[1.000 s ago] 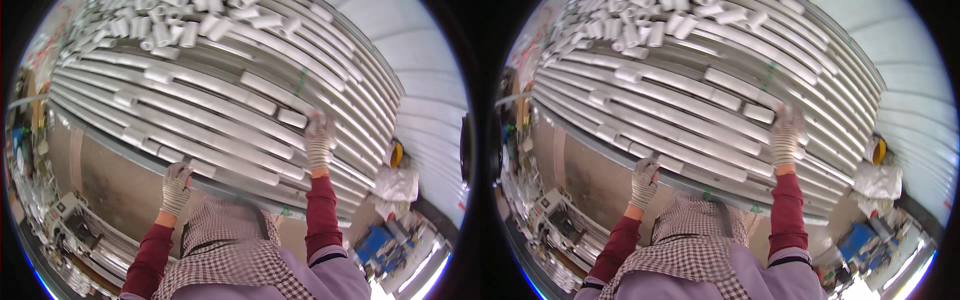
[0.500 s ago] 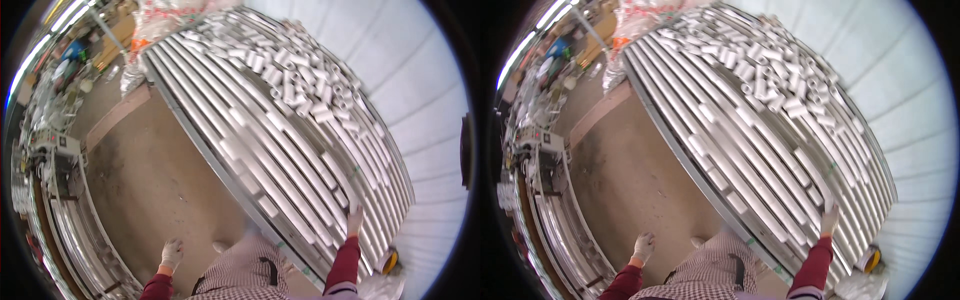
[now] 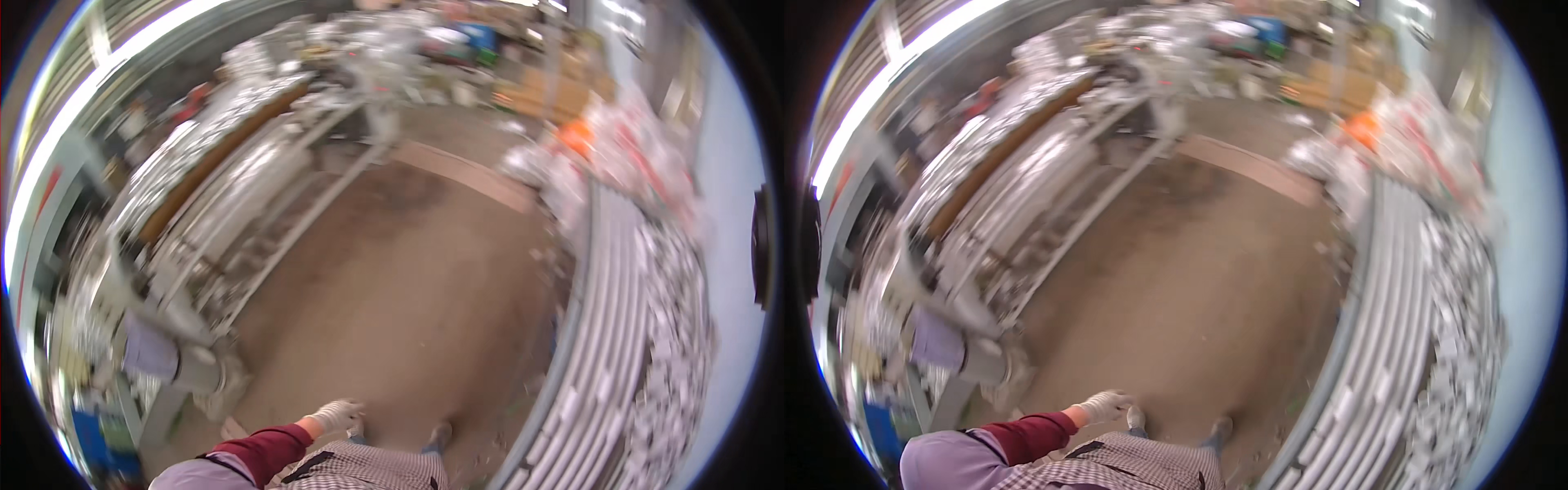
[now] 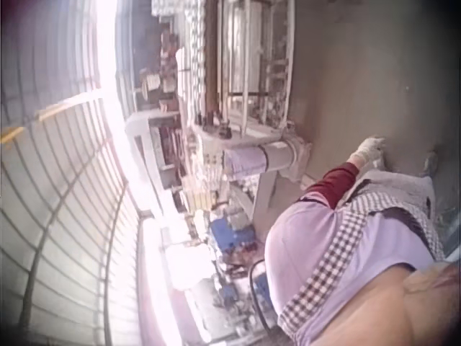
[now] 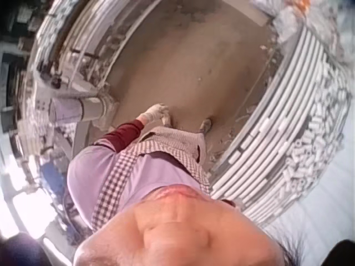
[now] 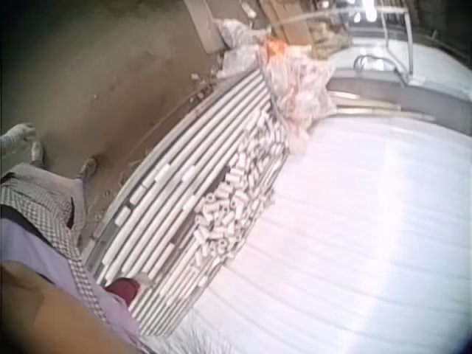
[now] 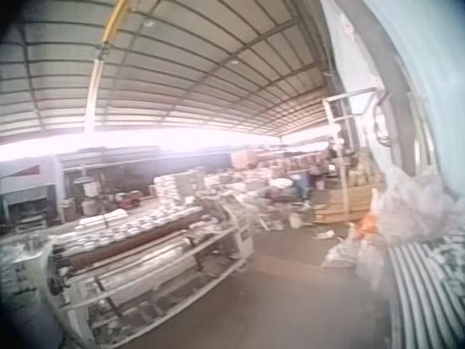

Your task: Operating a machine to wrap plastic cores with film, including loading cores, applying adhesive, and organizing finished rollers.

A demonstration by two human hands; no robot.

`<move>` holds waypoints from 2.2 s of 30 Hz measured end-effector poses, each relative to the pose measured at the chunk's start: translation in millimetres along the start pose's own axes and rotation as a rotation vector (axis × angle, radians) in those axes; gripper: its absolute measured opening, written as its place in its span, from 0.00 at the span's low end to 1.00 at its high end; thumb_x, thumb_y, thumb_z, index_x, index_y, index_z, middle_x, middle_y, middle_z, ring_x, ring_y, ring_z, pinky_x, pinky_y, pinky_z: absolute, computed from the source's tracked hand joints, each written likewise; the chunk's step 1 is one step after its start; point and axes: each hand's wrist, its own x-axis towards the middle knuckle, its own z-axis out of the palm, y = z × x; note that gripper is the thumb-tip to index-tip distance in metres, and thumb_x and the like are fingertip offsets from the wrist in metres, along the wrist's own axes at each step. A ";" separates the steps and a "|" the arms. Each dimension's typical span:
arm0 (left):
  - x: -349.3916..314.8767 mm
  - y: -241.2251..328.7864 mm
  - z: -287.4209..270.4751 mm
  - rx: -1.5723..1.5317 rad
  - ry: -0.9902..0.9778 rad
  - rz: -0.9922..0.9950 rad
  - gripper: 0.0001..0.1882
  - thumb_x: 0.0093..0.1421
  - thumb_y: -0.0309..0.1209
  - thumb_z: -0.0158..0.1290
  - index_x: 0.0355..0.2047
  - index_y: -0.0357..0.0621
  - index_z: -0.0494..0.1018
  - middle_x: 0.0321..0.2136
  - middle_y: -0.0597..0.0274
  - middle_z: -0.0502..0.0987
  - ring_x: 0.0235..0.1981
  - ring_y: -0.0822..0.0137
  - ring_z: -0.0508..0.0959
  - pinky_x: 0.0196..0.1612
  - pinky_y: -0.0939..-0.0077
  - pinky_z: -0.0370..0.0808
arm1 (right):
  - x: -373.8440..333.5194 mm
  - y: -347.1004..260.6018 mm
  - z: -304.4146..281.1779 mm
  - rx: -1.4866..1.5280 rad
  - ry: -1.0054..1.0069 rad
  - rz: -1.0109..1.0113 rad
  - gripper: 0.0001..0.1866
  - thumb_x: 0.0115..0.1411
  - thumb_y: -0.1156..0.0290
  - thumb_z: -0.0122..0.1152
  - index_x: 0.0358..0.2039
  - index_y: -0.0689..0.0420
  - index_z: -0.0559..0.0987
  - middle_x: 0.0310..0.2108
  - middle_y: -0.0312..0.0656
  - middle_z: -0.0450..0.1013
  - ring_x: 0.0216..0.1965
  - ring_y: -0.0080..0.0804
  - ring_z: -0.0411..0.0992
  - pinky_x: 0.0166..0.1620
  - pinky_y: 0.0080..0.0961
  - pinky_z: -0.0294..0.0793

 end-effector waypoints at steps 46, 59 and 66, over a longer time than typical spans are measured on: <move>-659.6 -839.5 -312.6 -0.553 2.430 -1.021 0.16 0.55 0.24 0.58 0.44 0.41 0.72 0.27 0.68 0.76 0.24 0.80 0.69 0.26 0.84 0.67 | -1275.8 -1182.4 -209.3 -0.197 0.054 -2.907 0.07 0.55 0.72 0.59 0.35 0.56 0.79 0.35 0.45 0.76 0.38 0.42 0.74 0.44 0.30 0.73; -760.6 -1016.8 -368.2 -0.370 1.727 -1.712 0.21 0.50 0.39 0.59 0.40 0.39 0.72 0.31 0.42 0.77 0.35 0.46 0.77 0.39 0.57 0.73 | -1435.5 -1308.6 -73.9 -0.675 1.095 -2.941 0.18 0.53 0.58 0.61 0.44 0.48 0.76 0.46 0.40 0.71 0.52 0.39 0.67 0.56 0.39 0.62; -753.9 -1003.1 -364.0 -0.499 1.689 -1.605 0.26 0.55 0.30 0.58 0.54 0.43 0.66 0.37 0.49 0.79 0.38 0.54 0.80 0.41 0.63 0.74 | -1422.5 -1345.6 -63.9 0.012 -0.158 -3.088 0.09 0.56 0.80 0.57 0.38 0.57 0.73 0.31 0.41 0.72 0.39 0.35 0.73 0.41 0.31 0.73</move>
